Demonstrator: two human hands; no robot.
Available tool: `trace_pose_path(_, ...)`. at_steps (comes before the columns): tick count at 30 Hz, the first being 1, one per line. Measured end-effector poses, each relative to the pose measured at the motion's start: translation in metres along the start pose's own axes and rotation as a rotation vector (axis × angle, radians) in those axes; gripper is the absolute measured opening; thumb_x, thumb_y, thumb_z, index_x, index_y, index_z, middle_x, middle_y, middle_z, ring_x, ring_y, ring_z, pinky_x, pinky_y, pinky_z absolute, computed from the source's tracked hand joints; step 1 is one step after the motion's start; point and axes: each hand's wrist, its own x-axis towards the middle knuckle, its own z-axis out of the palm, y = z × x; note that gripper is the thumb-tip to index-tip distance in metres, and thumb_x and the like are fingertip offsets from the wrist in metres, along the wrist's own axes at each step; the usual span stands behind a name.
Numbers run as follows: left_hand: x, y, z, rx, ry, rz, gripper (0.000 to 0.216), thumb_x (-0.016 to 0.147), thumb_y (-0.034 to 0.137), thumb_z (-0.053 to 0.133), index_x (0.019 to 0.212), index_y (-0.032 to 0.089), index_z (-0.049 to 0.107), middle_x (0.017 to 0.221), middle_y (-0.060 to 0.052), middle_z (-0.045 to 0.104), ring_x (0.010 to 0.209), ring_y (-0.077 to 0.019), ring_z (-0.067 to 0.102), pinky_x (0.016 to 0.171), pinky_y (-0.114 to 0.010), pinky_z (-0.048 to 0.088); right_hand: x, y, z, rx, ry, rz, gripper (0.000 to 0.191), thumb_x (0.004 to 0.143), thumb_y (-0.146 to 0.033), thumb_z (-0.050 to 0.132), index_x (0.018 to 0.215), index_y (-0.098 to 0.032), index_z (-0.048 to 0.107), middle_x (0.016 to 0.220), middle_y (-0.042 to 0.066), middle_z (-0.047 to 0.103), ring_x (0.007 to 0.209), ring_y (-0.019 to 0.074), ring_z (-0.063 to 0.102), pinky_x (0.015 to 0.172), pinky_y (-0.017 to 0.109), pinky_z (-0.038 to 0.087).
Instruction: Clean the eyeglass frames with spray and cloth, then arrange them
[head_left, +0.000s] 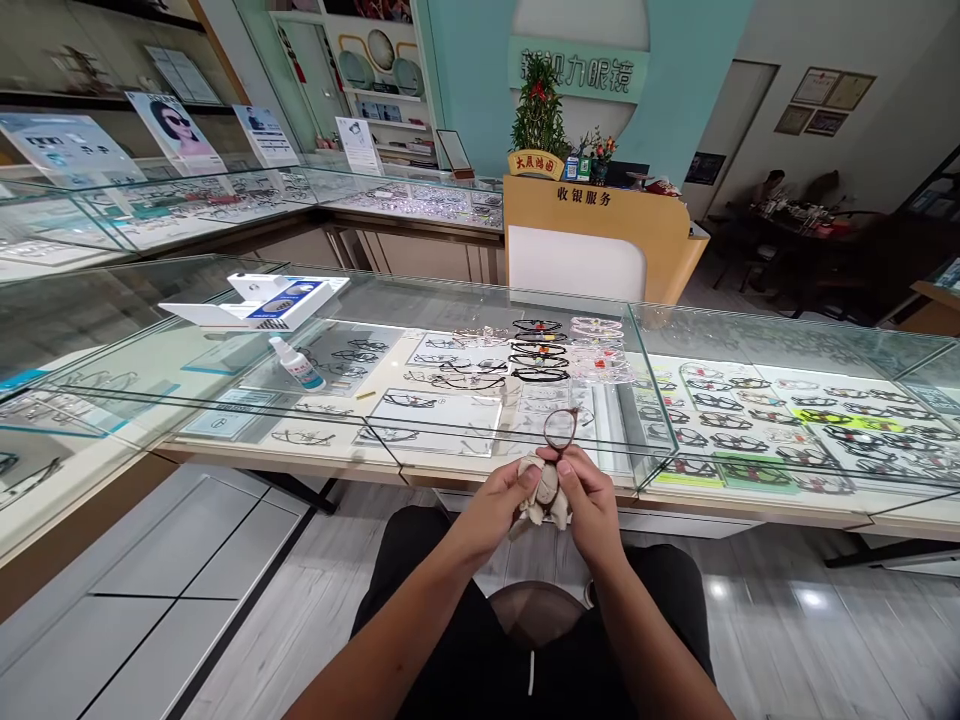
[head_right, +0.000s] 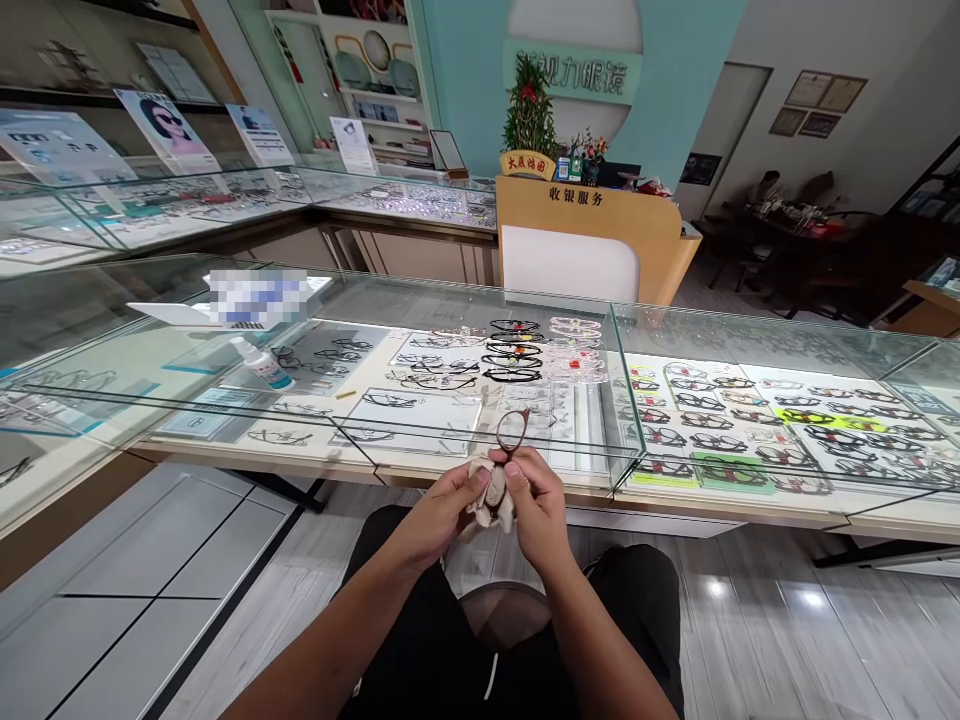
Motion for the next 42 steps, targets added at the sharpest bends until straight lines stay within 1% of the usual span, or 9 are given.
trace_pose_path(4,-0.001,0.002,0.003,0.020,-0.054,0.026,0.056,0.077,0.049,0.094,0.117,0.018,0.070,0.091,-0.003,0.068,0.083,-0.0147,0.061,0.079,-0.025,0.047,0.000,0.000,0.001,-0.022,-0.006,-0.017,0.034,0.108,-0.044,0.057,0.099,-0.023,0.082,0.098,0.008,0.067,0.095,0.0232,0.063,0.086,0.035,0.051)
trace_pose_path(9,0.002,-0.005,0.008,0.035,0.059,0.124,0.051,0.091,0.066,0.074,0.101,0.017,0.069,0.070,0.001,0.058,0.064,-0.0115,0.050,0.066,-0.024,0.043,0.000,-0.005,0.002,-0.023,-0.014,-0.061,0.030,0.108,-0.041,0.059,0.102,-0.024,0.083,0.104,0.009,0.069,0.102,0.0241,0.064,0.094,0.037,0.051)
trace_pose_path(16,0.000,0.004,0.005,0.052,-0.112,0.027,0.055,0.077,0.050,0.093,0.116,0.018,0.070,0.092,-0.003,0.068,0.083,-0.0141,0.059,0.079,-0.025,0.047,0.001,-0.007,-0.002,0.016,0.054,-0.017,0.035,0.107,-0.043,0.058,0.093,-0.022,0.082,0.096,0.008,0.066,0.094,0.0231,0.062,0.086,0.036,0.050)
trace_pose_path(20,0.001,0.004,0.012,0.093,0.020,0.122,0.052,0.085,0.064,0.081,0.106,0.018,0.071,0.078,0.000,0.063,0.072,-0.0129,0.054,0.071,-0.025,0.045,-0.001,-0.009,0.003,0.022,0.017,-0.024,0.033,0.107,-0.044,0.060,0.096,-0.024,0.084,0.099,0.009,0.069,0.097,0.0240,0.063,0.092,0.037,0.050)
trace_pose_path(24,-0.001,0.005,0.010,0.110,0.055,0.101,0.050,0.087,0.066,0.077,0.099,0.017,0.072,0.078,-0.001,0.065,0.071,-0.0137,0.056,0.071,-0.026,0.046,0.001,-0.006,0.001,0.153,0.059,0.071,0.029,0.103,-0.047,0.067,0.102,-0.025,0.086,0.114,0.011,0.074,0.104,0.0254,0.066,0.095,0.039,0.051)
trace_pose_path(29,-0.013,0.028,-0.017,0.081,0.200,0.080,0.050,0.078,0.064,0.086,0.093,0.018,0.074,0.081,-0.002,0.070,0.076,-0.0162,0.063,0.075,-0.027,0.052,0.011,-0.012,-0.016,0.470,0.220,0.163,0.029,0.095,-0.050,0.076,0.101,-0.024,0.086,0.111,0.010,0.079,0.099,0.0237,0.068,0.095,0.039,0.052)
trace_pose_path(34,-0.022,0.082,-0.058,0.011,0.423,0.319,0.044,0.072,0.054,0.093,0.092,0.019,0.074,0.083,-0.004,0.072,0.070,-0.0163,0.063,0.064,-0.027,0.054,0.020,-0.034,-0.032,0.504,0.116,0.182,0.029,0.098,-0.047,0.071,0.095,-0.021,0.085,0.100,0.010,0.079,0.091,0.0235,0.068,0.093,0.038,0.052)
trace_pose_path(39,-0.016,0.135,-0.095,0.153,0.599,0.699,0.034,0.082,0.052,0.083,0.101,0.025,0.073,0.115,-0.008,0.076,0.117,-0.0294,0.068,0.093,-0.043,0.061,0.024,-0.042,-0.037,0.503,0.009,0.173,0.032,0.102,-0.046,0.065,0.096,-0.020,0.083,0.097,0.010,0.077,0.086,0.0228,0.065,0.088,0.037,0.051)
trace_pose_path(42,-0.002,0.154,-0.126,0.346,0.662,0.778,0.035,0.090,0.053,0.072,0.111,0.025,0.069,0.125,-0.008,0.074,0.132,-0.0319,0.062,0.104,-0.049,0.055,0.025,-0.041,-0.039,0.503,-0.084,0.165,0.037,0.103,-0.052,0.062,0.098,-0.020,0.081,0.099,0.011,0.075,0.087,0.0236,0.064,0.086,0.038,0.051)
